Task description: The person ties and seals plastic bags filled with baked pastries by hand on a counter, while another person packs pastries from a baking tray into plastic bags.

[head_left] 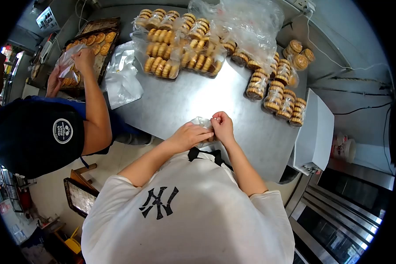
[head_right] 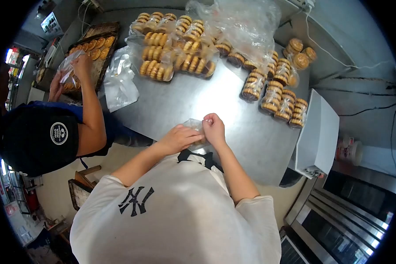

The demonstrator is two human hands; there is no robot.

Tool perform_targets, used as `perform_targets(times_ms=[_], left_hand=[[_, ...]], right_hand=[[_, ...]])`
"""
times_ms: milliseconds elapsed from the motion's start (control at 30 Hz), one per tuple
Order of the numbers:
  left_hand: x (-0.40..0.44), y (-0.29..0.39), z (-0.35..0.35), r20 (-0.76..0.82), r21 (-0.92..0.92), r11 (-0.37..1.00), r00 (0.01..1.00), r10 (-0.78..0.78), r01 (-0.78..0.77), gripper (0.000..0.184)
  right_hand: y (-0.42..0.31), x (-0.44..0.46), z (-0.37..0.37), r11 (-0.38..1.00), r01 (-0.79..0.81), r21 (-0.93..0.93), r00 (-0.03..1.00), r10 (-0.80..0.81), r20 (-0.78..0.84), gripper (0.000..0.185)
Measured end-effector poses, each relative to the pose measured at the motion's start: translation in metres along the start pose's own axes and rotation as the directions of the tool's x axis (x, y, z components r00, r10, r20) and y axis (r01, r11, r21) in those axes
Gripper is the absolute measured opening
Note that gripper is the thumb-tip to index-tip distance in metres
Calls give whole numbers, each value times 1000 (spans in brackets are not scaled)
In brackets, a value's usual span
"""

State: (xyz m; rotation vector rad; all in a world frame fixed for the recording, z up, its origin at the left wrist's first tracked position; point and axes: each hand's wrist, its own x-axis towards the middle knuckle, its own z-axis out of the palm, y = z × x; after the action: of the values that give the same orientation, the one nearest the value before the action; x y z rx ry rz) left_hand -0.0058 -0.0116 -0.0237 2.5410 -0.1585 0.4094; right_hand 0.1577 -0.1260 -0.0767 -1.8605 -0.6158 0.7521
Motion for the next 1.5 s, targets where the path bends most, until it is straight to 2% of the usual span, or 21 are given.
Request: perform_targets(times_ms=[33,100,133,233,300,433,467,500,633,700,733,767,833,867,967,1033,1100,1167,1200,1433,1500], left_hand=[[0,-3,8,-2,4,1000,1000,-1,1,40],[0,-10,20,0,36,993,993,-114,114,24],[-3,-11,23,1,34,993,993,-114,114,24],[-8,-13,36,-202,-148,963,946,-254,226,13],[-13,-11,47,-291,-338,888,863,-413,311,9],[-12,-13,47,-292,-380,848,822,-489,370,9],[-10,-13,45,-290,-391,839,814,-504,380,9],[-8,-13,41,-287,-403,828,805,-520,391,8],[-8,-24,39,-256,-436,691,657,-709,576,8],[-20,-48,62,-56,-683,424,536,-842,595,11],[-19,-48,66,-28,-848,306,539,-842,433,13],[-21,-47,68,-30,-848,304,533,-845,434,13],[-14,-30,50,395,-870,-244,307,-866,429,15],[-13,-27,48,453,-836,-311,250,-856,453,17],[-18,-19,46,443,-796,-269,219,-869,541,18],[-30,-24,63,343,-827,-154,267,-901,541,17],[-33,-28,67,147,-728,160,379,-914,666,15],[-29,-25,63,102,-674,236,405,-909,700,15],[-24,-25,60,56,-615,309,431,-901,726,15],[-19,-38,45,391,-848,-140,427,-815,510,18],[-8,-20,32,115,-547,418,559,-821,726,16]], right_hand=[[-3,2,3,1000,4,0,1000,-4,2,8],[-10,4,8,861,-103,497,995,84,60,4],[-12,3,4,861,-104,497,995,86,59,4],[-30,2,-14,920,-258,294,944,176,278,11],[-50,9,-12,929,67,-363,945,58,323,26],[-42,41,13,699,240,-673,890,119,441,35],[-49,50,17,647,167,-744,826,320,464,32],[-52,49,17,648,167,-743,827,318,464,32],[-63,19,20,749,258,-611,949,-77,307,24],[-53,7,25,743,314,-592,946,-192,260,24],[-38,4,30,828,316,-463,949,-275,155,23],[-23,1,34,890,327,-318,942,-334,33,22],[-8,-6,36,952,235,-194,971,-240,-5,18],[0,-8,36,966,214,-147,977,-214,15,17],[10,-20,30,976,192,-99,981,-189,43,17],[7,-26,24,995,-57,76,950,30,312,17],[1,-28,20,999,46,-12,946,-40,323,14],[-9,-28,16,933,333,-134,897,-270,350,11],[-10,-28,15,933,335,-135,898,-272,347,11],[-13,-29,14,834,527,-160,805,-431,407,8],[-7,-28,14,807,569,-161,774,-458,437,7]])
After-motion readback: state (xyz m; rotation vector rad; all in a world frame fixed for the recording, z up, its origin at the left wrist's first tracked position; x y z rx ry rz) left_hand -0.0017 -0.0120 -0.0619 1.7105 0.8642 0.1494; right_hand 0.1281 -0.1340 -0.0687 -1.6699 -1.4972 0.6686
